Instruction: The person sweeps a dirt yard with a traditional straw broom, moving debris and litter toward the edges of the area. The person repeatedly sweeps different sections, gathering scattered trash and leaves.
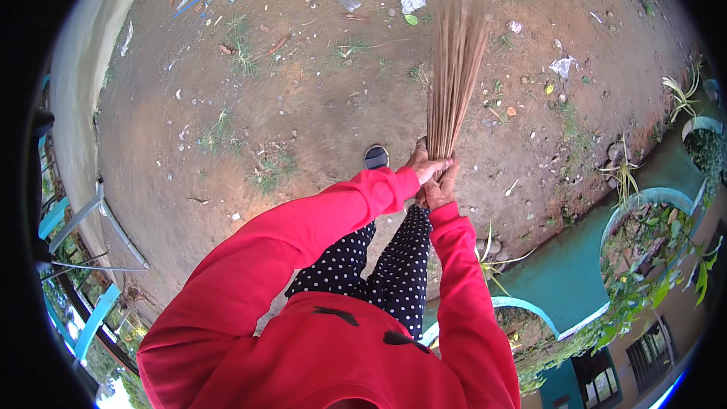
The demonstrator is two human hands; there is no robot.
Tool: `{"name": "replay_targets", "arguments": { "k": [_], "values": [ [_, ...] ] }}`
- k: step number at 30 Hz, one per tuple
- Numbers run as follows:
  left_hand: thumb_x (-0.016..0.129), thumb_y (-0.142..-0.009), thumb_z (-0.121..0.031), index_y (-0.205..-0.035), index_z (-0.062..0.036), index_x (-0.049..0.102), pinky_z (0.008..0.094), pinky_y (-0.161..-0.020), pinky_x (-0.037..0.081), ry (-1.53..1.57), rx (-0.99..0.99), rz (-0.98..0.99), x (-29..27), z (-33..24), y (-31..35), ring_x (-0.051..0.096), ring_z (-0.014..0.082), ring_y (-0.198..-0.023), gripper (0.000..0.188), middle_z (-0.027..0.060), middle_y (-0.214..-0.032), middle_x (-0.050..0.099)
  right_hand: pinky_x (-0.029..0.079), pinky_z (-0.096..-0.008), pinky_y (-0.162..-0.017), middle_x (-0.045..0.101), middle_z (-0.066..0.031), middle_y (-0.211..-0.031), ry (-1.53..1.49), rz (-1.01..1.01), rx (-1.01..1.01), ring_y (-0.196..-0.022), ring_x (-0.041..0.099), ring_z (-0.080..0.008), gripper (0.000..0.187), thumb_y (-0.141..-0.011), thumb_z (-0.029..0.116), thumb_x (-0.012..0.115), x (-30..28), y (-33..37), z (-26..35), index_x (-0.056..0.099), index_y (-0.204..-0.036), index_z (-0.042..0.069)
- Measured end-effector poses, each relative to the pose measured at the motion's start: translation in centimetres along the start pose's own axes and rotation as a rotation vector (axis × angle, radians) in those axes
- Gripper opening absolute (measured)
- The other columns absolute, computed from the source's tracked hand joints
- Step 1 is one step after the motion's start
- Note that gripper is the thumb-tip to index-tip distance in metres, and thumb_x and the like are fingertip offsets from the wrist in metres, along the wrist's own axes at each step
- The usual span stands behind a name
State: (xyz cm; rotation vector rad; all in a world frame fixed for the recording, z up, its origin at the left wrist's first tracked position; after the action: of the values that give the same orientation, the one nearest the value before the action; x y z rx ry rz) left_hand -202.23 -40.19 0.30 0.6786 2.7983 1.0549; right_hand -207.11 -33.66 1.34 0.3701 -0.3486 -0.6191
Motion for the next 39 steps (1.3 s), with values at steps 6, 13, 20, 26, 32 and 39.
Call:
{"name": "replay_targets", "arguments": {
  "k": [6, 13, 20, 26, 32, 39],
  "values": [
    [0.063, -0.058, -0.023, -0.095, 0.0018, 0.03, 0.0311, -0.061, 0.041, -0.219, -0.642, 0.025, 4.1, 5.6, 4.6, 0.051, 0.024, -0.074, 0.056, 0.0164, -0.082, 0.049, 0.04, -0.0281, -0.04, 0.048, -0.008, -0.065, -0.015, 0.181, 0.799, -0.048, 0.048, -0.0177, 0.052, -0.067, 0.007, 0.048, -5.9, 3.8, 0.0, 0.021, -0.11, 0.011],
    [0.062, -0.057, -0.026, -0.098, 0.0001, 0.028, 0.034, -0.066, 0.04, -0.351, -0.187, 0.375, 12.2, 2.9, -2.1, 0.05, 0.0294, -0.076, 0.059, 0.0193, -0.083, 0.049, 0.035, -0.0264, -0.029, 0.046, -0.009, -0.064, 0.103, -0.214, 0.292, -0.037, 0.044, -0.0153, 0.058, -0.067, 0.007, 0.05, -10.2, 0.6, 3.1, 0.014, -0.112, 0.017],
    [0.064, -0.056, -0.031, -0.085, 0.0041, 0.044, 0.0305, -0.059, 0.041, -0.221, -0.305, -0.113, 11.6, 4.4, 5.0, 0.051, 0.0244, -0.066, 0.05, 0.016, -0.076, 0.051, 0.041, -0.0228, -0.058, 0.044, -0.0077, -0.089, -0.006, 0.226, 0.301, -0.076, 0.047, -0.0151, 0.06, -0.063, 0.007, 0.051, -12.9, 3.5, 3.1, 0.017, -0.113, 0.007],
    [0.063, -0.057, -0.028, -0.078, 0.0027, 0.048, 0.0336, -0.043, 0.04, -0.224, -0.458, -0.086, 13.6, 3.4, -2.7, 0.051, 0.0234, -0.049, 0.04, 0.0158, -0.062, 0.052, 0.035, -0.0262, -0.027, 0.045, -0.0073, -0.05, 0.109, -0.001, 0.51, -0.034, 0.045, -0.0159, 0.05, -0.062, 0.005, 0.048, -14.7, -3.4, 2.7, 0.027, -0.107, 0.009],
    [0.063, -0.059, -0.023, -0.099, 0.0016, 0.031, 0.0312, -0.065, 0.04, -0.107, -0.071, 0.03, 15.6, 2.1, -0.8, 0.049, 0.022, -0.078, 0.057, 0.0136, -0.085, 0.048, 0.034, -0.0247, -0.031, 0.045, -0.0071, -0.065, 0.115, 0.125, 0.2, -0.036, 0.042, -0.0141, 0.065, -0.062, 0.001, 0.049, -15.5, -1.7, 4.1, 0.012, -0.114, 0.015],
    [0.063, -0.059, -0.025, -0.093, 0.0026, 0.035, 0.0318, -0.062, 0.041, -0.238, -0.627, 0.021, 23.2, 6.0, 3.7, 0.05, 0.0225, -0.074, 0.052, 0.0148, -0.084, 0.049, 0.037, -0.0285, -0.03, 0.046, -0.0087, -0.056, -0.068, 0.126, 0.867, -0.039, 0.046, -0.0177, 0.049, -0.065, 0.008, 0.053, -23.5, 2.3, 6.7, 0.025, -0.104, 0.009]
  ]
}}
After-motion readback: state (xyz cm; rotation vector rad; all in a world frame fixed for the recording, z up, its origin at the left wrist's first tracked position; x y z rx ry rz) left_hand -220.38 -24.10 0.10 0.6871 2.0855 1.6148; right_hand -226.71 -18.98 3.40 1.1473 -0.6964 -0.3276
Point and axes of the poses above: each hand's wrist, its own y-axis away from the middle knuckle, its own x-axis out of the palm, z = x × y, the point moved 5 cm from there along -y, towards the middle knuckle
